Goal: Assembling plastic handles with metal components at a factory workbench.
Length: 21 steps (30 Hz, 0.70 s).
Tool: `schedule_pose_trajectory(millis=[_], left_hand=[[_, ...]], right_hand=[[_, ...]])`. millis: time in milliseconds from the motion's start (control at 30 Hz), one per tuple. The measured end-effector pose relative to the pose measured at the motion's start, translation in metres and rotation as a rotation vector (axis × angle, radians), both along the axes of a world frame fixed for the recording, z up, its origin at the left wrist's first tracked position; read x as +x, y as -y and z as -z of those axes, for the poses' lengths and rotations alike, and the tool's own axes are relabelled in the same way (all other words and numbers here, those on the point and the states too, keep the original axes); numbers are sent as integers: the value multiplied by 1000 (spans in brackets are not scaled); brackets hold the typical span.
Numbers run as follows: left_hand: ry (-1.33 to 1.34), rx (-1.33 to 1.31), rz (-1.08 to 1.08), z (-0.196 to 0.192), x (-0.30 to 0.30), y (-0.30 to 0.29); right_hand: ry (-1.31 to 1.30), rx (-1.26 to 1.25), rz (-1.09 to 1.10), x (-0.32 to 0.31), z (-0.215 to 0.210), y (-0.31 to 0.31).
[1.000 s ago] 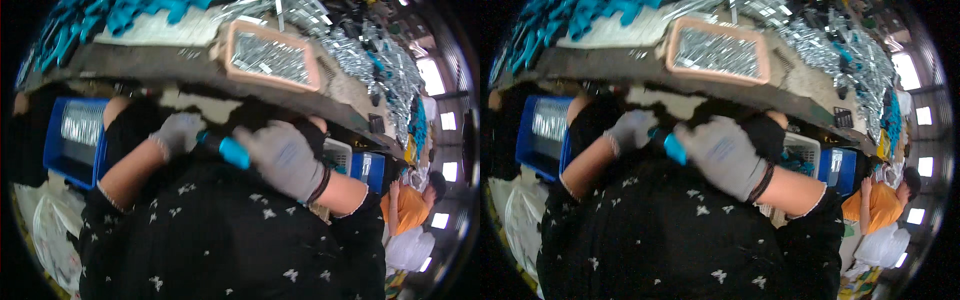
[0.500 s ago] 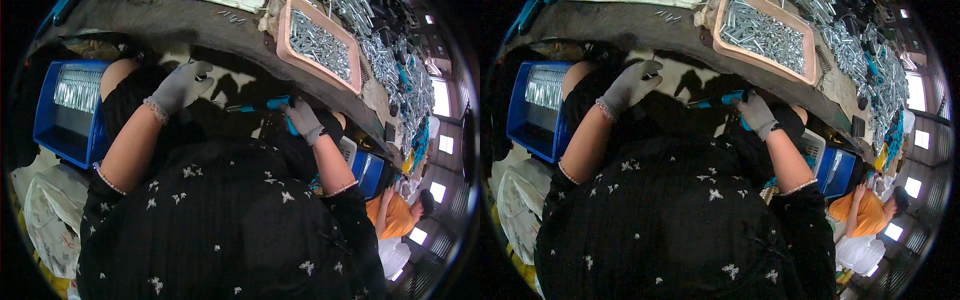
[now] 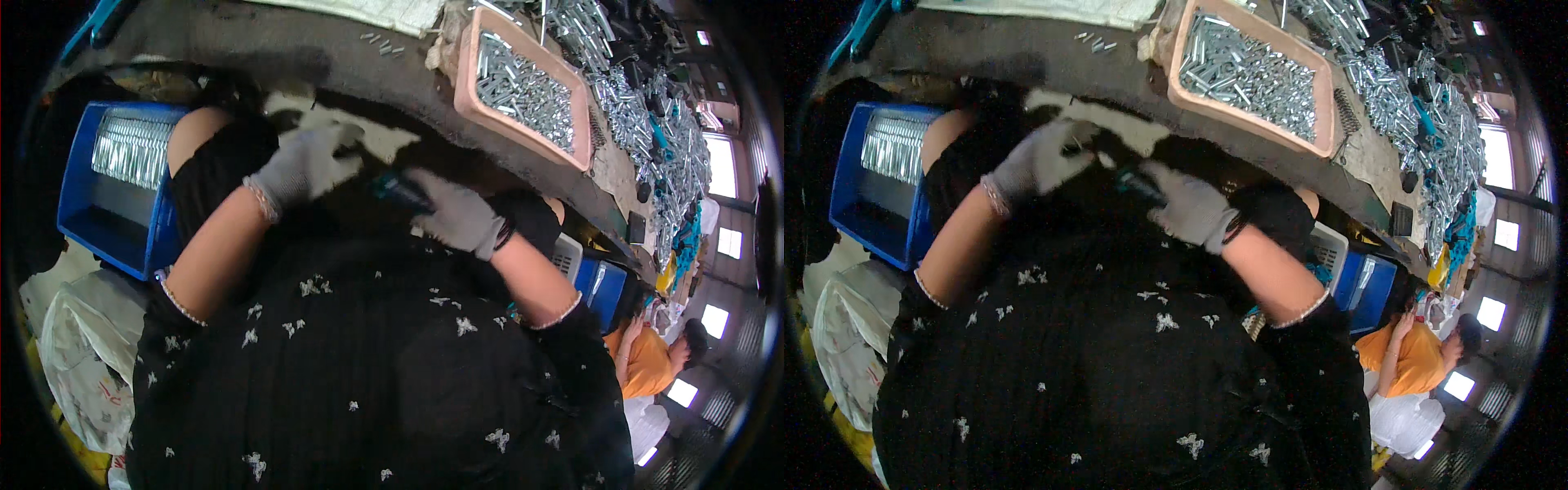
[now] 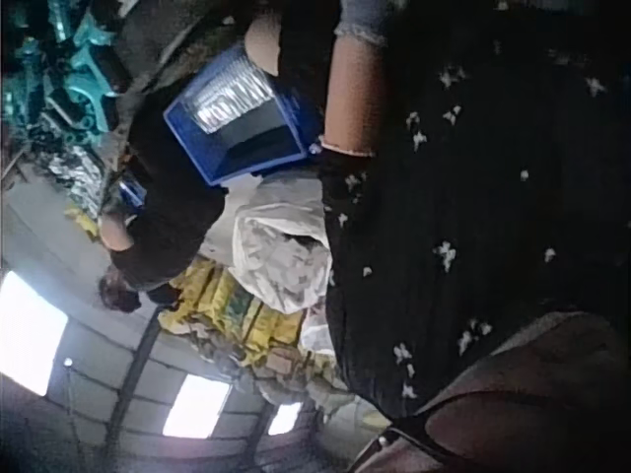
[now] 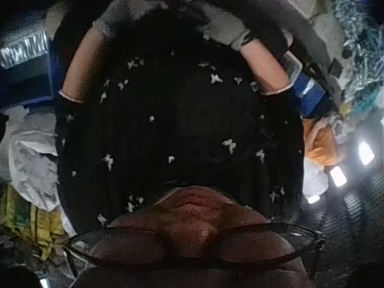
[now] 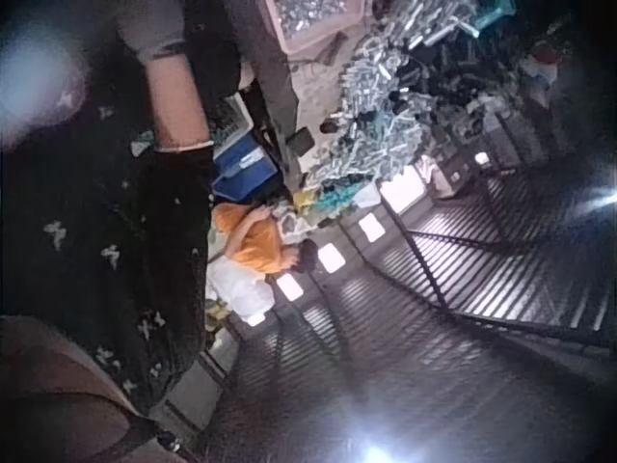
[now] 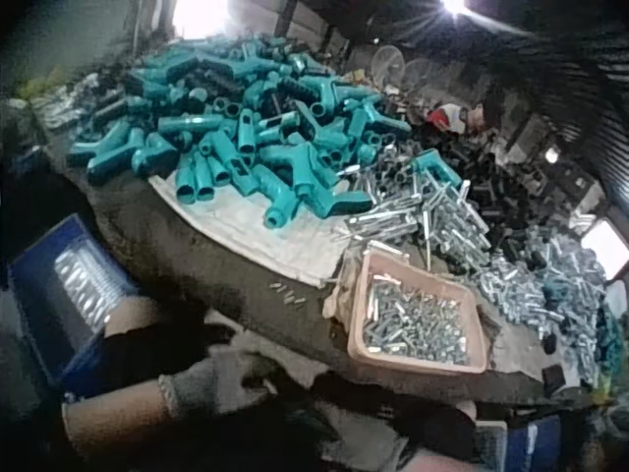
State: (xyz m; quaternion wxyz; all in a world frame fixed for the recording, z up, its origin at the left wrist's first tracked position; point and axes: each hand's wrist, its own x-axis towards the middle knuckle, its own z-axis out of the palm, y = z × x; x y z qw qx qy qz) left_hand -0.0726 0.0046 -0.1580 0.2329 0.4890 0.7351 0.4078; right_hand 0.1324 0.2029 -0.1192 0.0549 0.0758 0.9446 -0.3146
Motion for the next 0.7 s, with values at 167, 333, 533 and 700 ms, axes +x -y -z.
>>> schedule_pose_trajectory(millis=[167, 333, 533, 700], left_hand=[[-416, -594, 389, -3, 76, -62], [-206, -666, 444, 72, 70, -103], [-249, -716, 573, 70, 47, -122], [-305, -693, 648, 64, 44, -117]], right_hand=[[659, 232, -181, -29, 24, 5], [650, 325, 17, -30, 76, 17], [519, 325, -35, -49, 80, 11], [557, 79, -27, -40, 10, 0]])
